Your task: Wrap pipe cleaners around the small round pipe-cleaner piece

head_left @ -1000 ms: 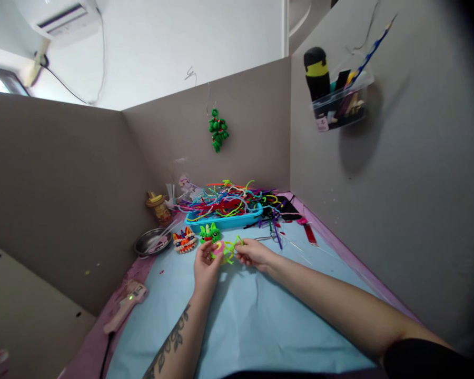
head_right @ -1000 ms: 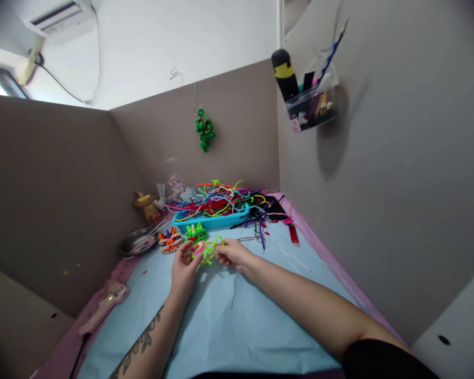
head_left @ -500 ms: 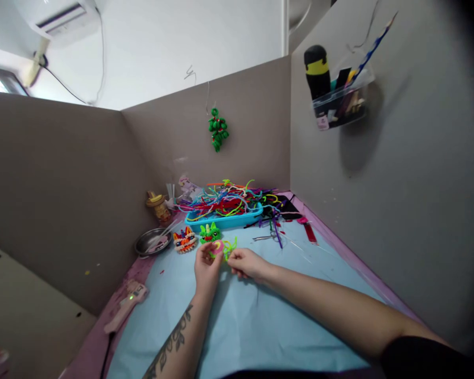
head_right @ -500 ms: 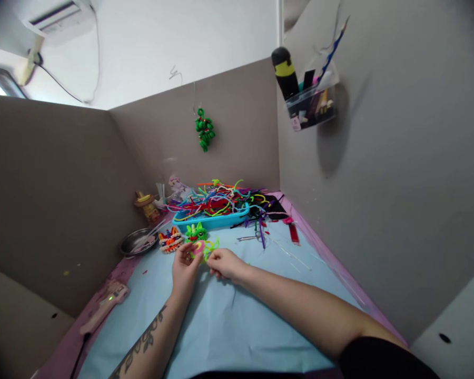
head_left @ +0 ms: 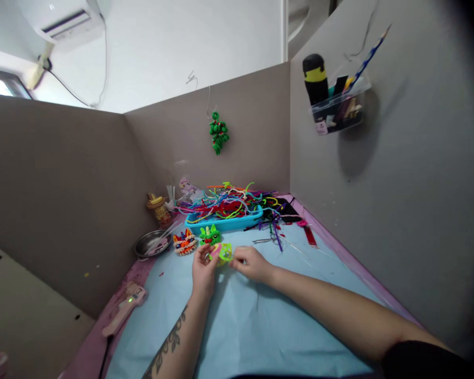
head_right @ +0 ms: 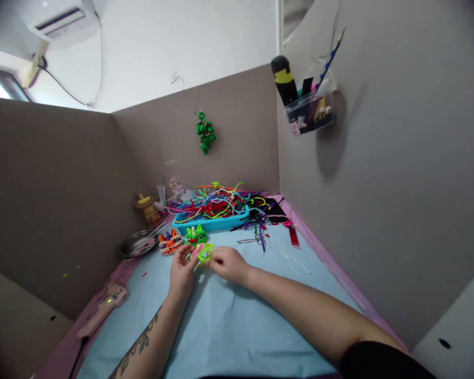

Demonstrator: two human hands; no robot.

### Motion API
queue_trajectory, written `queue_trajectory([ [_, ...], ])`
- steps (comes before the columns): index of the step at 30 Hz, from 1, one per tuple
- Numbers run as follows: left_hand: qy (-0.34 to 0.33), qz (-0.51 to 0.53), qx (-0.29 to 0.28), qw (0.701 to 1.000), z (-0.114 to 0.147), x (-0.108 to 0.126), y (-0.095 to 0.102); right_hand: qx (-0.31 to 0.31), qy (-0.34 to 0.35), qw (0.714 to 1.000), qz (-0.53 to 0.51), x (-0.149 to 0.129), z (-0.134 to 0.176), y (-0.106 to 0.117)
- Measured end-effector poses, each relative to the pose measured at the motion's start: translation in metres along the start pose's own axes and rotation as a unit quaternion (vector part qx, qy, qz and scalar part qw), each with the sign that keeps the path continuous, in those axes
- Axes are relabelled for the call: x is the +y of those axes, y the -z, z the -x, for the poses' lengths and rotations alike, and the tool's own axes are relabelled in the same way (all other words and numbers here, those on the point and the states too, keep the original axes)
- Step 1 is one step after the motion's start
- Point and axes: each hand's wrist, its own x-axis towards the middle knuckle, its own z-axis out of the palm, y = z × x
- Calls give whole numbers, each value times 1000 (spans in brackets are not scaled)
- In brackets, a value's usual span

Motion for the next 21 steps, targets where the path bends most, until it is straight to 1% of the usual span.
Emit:
queue_trajectory([
  [1,0,-5,-9,1000,1,1,-1,48,-17,999,0,-1,-1,2],
  [2,1,-7,-17,1000,2,3,-2,81,-21,996,-3,-1,-1,3],
  [4,7,-11,-28,1000,4,4,-4,109,-9,994,-9,-1,-2,4],
  [12,6,-17,-64,998,8,1,-3,113,-9,993,19,13,-3,0],
  [17,21,-14,-84,996,8,0,-3,101,-15,994,44,14,-5,2],
  [21,28,-23,-91,995,10,2,-5,103,-18,994,41,14,-6,4],
])
